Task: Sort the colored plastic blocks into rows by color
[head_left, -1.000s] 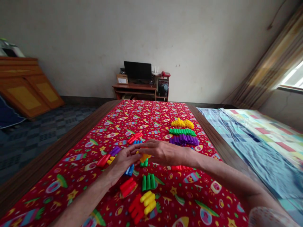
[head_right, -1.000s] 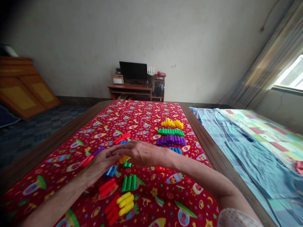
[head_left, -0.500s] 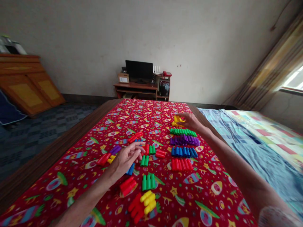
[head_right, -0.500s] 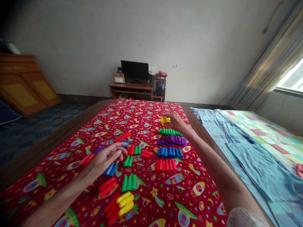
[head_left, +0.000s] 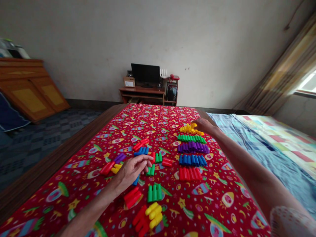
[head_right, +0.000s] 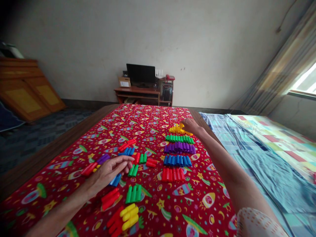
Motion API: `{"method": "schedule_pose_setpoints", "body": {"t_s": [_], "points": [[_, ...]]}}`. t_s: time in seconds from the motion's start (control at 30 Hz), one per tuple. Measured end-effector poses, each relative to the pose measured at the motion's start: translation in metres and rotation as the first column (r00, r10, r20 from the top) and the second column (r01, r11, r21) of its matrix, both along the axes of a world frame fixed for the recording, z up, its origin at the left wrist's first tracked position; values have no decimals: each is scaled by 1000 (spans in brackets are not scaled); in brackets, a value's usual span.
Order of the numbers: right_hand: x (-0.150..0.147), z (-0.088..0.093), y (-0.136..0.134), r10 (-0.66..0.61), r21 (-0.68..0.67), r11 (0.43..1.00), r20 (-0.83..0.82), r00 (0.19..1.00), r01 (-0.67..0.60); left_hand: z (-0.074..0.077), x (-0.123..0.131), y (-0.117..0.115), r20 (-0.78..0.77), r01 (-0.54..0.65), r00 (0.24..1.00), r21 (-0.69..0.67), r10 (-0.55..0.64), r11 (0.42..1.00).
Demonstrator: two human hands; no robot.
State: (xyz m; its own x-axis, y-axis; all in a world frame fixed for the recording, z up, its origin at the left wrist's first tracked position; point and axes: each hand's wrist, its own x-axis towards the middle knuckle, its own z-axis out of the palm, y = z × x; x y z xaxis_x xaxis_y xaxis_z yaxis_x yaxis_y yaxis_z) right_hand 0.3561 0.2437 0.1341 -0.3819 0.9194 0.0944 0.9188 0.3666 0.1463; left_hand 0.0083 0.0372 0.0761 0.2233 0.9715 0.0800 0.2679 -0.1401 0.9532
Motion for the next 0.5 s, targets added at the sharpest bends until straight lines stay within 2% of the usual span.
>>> {"method": "schedule_pose_setpoints", "body": {"t_s": [0.33,0.43,0.5], "points": [[4,3,-5,26,12,1000,-35,999,-25,4,2,-2,-20,14,1000,33,-13,999],[15,10,-11,33,82,996,-120,992,-23,7,-3,-1,-98,8,995,104,3,995],[22,16,-14,16,143,990,-195,981,12,11,-10,2,-213,-30,974,220,78,975]]}}
